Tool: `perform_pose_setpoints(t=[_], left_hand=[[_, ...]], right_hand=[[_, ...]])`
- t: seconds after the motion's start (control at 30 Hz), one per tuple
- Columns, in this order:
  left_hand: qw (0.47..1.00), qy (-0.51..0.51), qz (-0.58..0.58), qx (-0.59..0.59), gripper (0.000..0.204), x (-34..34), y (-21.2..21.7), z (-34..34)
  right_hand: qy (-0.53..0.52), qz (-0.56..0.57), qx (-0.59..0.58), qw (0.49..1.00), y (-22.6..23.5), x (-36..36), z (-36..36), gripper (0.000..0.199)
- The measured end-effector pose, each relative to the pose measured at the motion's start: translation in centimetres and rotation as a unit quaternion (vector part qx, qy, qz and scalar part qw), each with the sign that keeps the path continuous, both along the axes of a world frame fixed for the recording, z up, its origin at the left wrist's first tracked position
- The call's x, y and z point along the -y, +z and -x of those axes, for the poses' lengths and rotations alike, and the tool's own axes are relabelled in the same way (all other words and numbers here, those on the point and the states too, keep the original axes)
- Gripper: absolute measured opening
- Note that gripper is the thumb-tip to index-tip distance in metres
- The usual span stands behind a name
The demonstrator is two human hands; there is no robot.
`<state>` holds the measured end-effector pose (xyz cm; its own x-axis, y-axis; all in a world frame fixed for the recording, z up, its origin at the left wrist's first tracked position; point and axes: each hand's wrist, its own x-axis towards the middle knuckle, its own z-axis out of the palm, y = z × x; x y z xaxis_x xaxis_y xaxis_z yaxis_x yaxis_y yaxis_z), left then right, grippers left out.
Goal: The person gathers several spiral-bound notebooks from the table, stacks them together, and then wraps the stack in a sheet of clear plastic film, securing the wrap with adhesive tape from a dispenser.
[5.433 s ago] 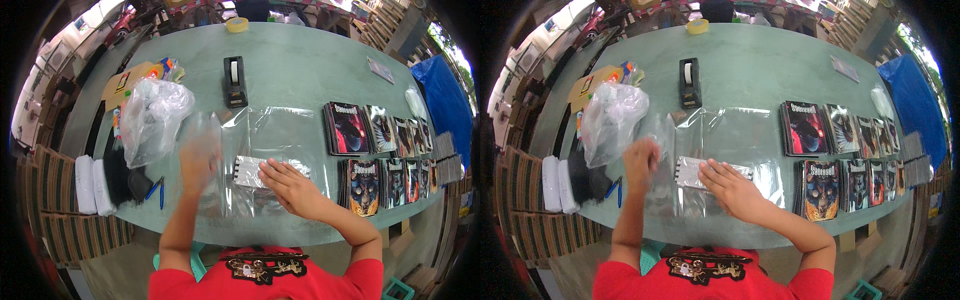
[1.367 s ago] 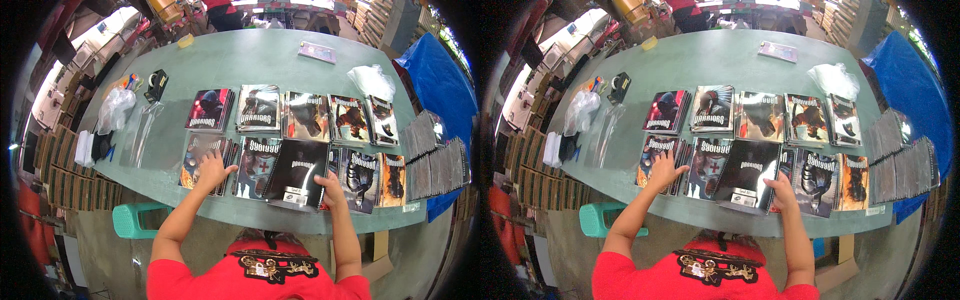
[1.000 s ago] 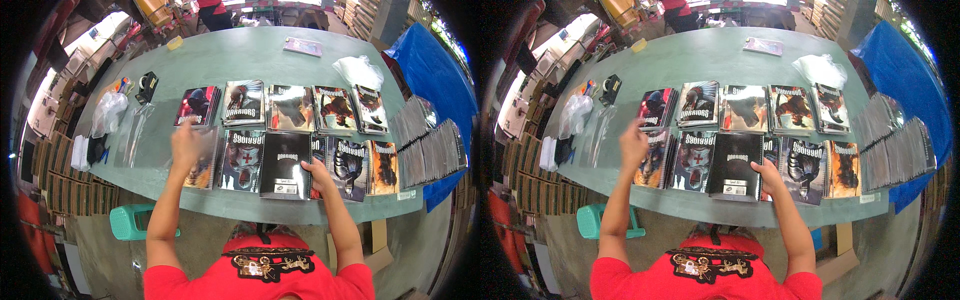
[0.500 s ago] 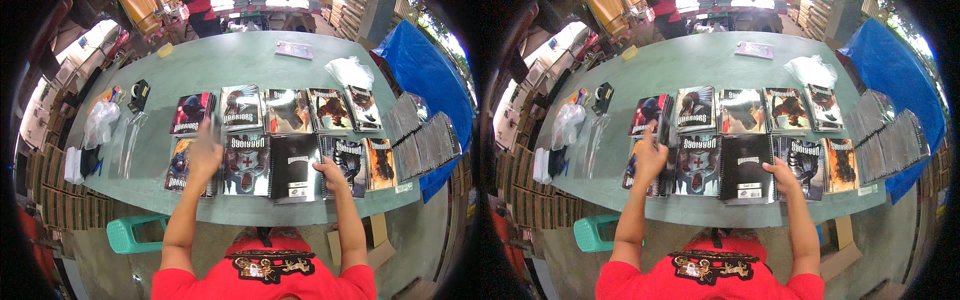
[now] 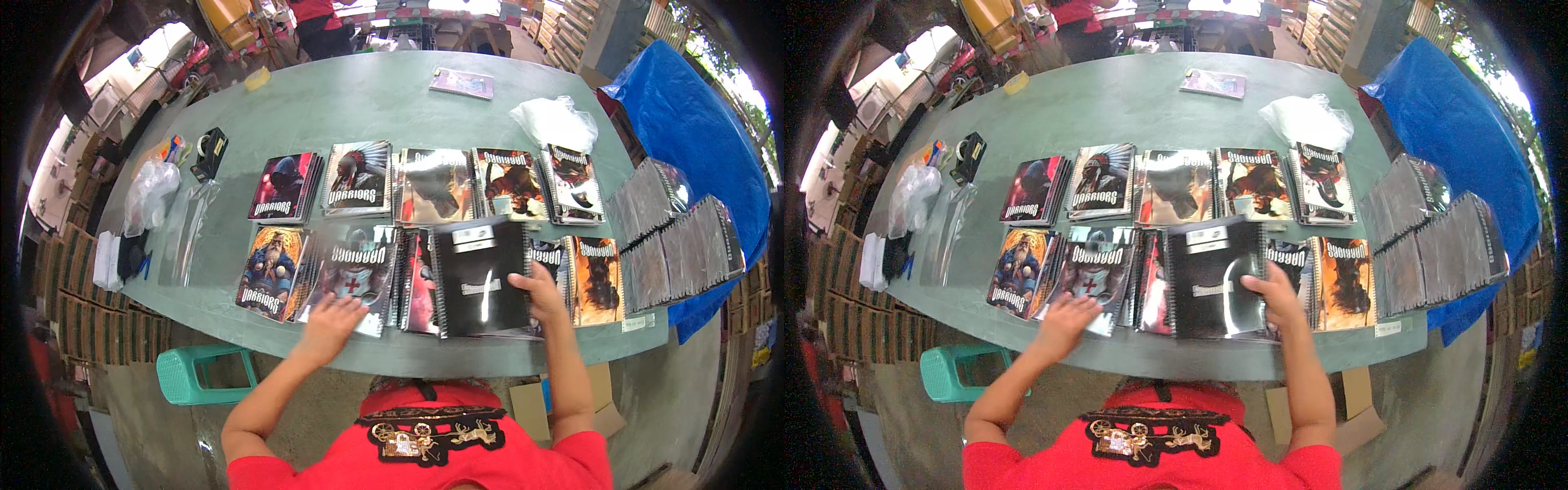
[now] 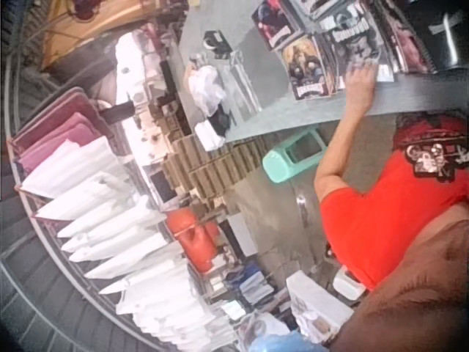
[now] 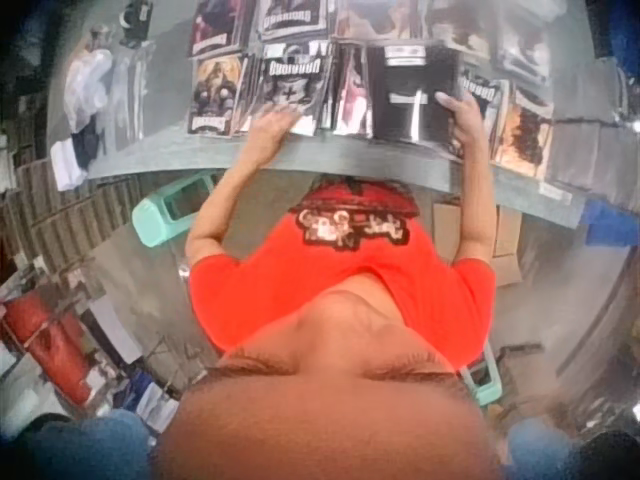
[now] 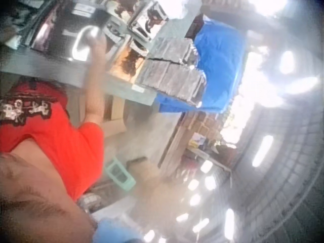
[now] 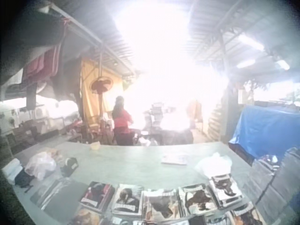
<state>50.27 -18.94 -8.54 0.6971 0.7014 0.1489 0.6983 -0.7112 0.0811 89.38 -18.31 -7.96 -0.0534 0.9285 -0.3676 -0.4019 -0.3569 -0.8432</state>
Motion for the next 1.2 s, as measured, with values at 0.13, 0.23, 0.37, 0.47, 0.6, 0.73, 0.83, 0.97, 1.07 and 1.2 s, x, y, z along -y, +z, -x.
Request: perform_pose_setpoints(t=[0.13,0.23,0.37,0.47,0.6,0.73,0.83,0.97,1.07,1.2], left_hand=[[0.977,0.126,-0.034,0.167,0.019,-3.7,13.1,-3.7],[0.928,0.149,0.113,0.322,0.023,-8.1,17.1,-12.2],[0.987,0.036,0.098,0.121,0.036,-14.2,8.7,-25.5],[0.953,0.296,0.017,-0.058,0.046,-20.3,-2.6,-26.7],[0.948,0.265,0.072,-0.16,0.072,-20.9,-3.1,-29.2],[0.964,0.214,0.075,0.141,0.054,-20.6,4.4,-26.2],[0.923,0.175,0.155,0.305,0.041,-16.1,9.0,-27.1],[0.927,0.065,0.291,0.229,0.048,-5.8,4.3,-31.3],[0.992,-0.054,0.113,-0.015,0.073,1.2,2.6,-27.5],[0.997,0.006,0.04,-0.059,0.058,3.6,-0.9,-19.7]], right_hand=[[0.001,0.012,0.05,0.999,-1.8,1.5,-7.0,0.045],[-0.009,0.02,-0.028,0.999,-4.1,1.8,-8.5,0.042],[-0.044,0.046,-0.2,0.978,-6.2,0.5,-9.4,0.038],[0.038,0.054,0.125,0.99,-1.5,0.9,-6.4,0.05],[-0.071,0.084,0.045,0.993,-1.7,2.8,-8.7,0.057],[-0.068,0.025,-0.018,0.997,-1.5,5.1,-14.9,0.053],[-0.076,0.089,-0.042,0.992,-1.8,5.0,-17.3,0.039],[-0.082,0.064,-0.162,0.981,-1.4,4.7,-17.1,0.044],[-0.073,0.055,-0.024,0.996,-3.1,5.2,-17.8,0.039],[-0.049,0.014,0.021,0.998,-2.6,5.3,-17.0,0.045]])
